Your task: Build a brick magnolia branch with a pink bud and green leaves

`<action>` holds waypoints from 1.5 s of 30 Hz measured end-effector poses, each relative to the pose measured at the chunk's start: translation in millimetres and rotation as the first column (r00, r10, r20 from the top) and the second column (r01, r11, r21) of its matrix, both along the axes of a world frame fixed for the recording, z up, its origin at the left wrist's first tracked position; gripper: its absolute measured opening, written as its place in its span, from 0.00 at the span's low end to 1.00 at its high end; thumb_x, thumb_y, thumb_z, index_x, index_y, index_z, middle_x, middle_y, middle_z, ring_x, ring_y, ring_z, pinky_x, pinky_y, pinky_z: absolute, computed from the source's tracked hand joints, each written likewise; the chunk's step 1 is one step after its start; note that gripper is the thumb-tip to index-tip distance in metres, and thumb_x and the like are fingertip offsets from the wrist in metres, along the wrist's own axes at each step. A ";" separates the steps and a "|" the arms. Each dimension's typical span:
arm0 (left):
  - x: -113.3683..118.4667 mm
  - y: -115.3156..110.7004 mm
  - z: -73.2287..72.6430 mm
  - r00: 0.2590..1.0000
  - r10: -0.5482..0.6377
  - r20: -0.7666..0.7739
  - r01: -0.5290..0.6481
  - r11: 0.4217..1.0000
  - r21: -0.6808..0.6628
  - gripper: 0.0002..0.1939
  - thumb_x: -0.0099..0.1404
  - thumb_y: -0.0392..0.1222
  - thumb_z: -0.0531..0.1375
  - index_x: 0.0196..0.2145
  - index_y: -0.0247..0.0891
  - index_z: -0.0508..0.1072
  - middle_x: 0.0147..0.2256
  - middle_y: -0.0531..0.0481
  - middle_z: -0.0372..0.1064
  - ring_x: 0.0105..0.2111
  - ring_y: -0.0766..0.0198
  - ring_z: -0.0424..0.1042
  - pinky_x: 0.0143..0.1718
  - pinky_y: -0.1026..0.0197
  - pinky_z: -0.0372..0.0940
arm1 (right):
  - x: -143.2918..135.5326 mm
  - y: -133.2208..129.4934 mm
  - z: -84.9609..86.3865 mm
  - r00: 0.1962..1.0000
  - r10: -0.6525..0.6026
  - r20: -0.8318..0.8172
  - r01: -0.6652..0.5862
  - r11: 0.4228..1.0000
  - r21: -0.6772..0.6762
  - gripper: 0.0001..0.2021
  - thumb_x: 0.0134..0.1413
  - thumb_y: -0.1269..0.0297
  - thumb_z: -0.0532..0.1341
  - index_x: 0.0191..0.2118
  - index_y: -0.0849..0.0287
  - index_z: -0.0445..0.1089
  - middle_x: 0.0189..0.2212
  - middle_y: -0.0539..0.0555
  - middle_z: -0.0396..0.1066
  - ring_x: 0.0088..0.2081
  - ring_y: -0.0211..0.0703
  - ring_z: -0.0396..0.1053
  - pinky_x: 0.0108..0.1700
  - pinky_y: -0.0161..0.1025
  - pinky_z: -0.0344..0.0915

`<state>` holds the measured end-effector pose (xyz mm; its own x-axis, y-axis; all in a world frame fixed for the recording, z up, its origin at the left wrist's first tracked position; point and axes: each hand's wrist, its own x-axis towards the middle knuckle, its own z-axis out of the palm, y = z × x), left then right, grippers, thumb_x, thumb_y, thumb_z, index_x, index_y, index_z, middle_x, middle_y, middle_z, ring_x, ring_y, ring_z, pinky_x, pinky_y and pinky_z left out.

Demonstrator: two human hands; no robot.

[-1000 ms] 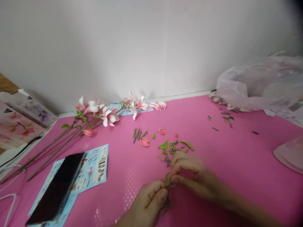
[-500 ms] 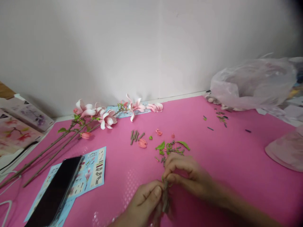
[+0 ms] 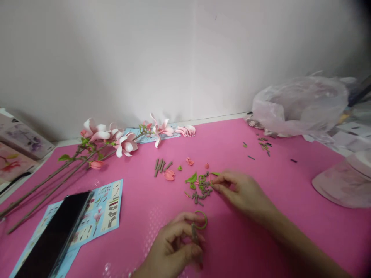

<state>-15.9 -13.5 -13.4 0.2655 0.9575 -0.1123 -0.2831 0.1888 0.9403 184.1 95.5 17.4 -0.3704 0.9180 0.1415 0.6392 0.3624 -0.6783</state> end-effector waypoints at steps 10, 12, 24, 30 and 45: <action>2.2 -1.4 -14.4 0.990 0.046 0.131 -0.013 0.969 -0.246 0.19 0.48 0.49 0.69 0.30 0.34 0.69 0.20 0.51 0.73 0.12 0.70 0.67 0.12 0.70 0.60 | -7.5 -4.2 -14.8 0.971 0.125 0.205 -0.137 0.989 0.048 0.07 0.55 0.71 0.56 0.35 0.56 0.72 0.35 0.53 0.69 0.36 0.43 0.66 0.38 0.37 0.60; 1.7 -0.1 -12.7 0.992 0.046 0.118 -0.016 0.969 -0.247 0.21 0.48 0.50 0.69 0.34 0.34 0.70 0.21 0.50 0.74 0.13 0.69 0.69 0.14 0.70 0.61 | -8.3 -4.6 -16.2 0.967 0.111 0.228 -0.125 0.991 0.049 0.06 0.55 0.70 0.57 0.34 0.57 0.72 0.33 0.54 0.68 0.36 0.43 0.65 0.37 0.37 0.60; 2.9 -1.3 -12.0 0.992 0.074 0.105 -0.051 0.978 -0.202 0.18 0.55 0.50 0.65 0.27 0.35 0.63 0.23 0.50 0.74 0.13 0.72 0.68 0.14 0.72 0.58 | -8.3 -3.6 -19.4 0.971 0.074 0.227 -0.096 0.992 0.083 0.05 0.52 0.74 0.58 0.31 0.59 0.70 0.30 0.53 0.66 0.33 0.42 0.64 0.34 0.37 0.58; 2.9 -1.3 -18.0 0.988 0.091 0.123 -0.064 0.976 -0.209 0.18 0.53 0.49 0.67 0.27 0.36 0.62 0.21 0.53 0.72 0.13 0.70 0.69 0.13 0.71 0.59 | -8.7 -2.5 -16.7 0.971 0.089 0.220 -0.109 0.991 0.079 0.07 0.55 0.73 0.56 0.31 0.58 0.71 0.32 0.54 0.67 0.35 0.43 0.65 0.37 0.38 0.59; 2.1 -0.9 -6.6 0.992 0.081 0.094 -0.058 0.971 -0.231 0.17 0.57 0.50 0.63 0.28 0.36 0.63 0.26 0.49 0.75 0.15 0.70 0.70 0.17 0.68 0.62 | -19.0 -8.4 -22.7 0.962 0.219 0.164 -0.245 0.956 0.160 0.05 0.53 0.71 0.61 0.30 0.58 0.73 0.30 0.53 0.67 0.37 0.45 0.62 0.39 0.41 0.60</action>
<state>-13.8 -14.4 -20.1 0.2205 0.9266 -0.3048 -0.3956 0.3706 0.8404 165.1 87.1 -5.3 -0.5987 0.7691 0.2238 0.6082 0.6183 -0.4978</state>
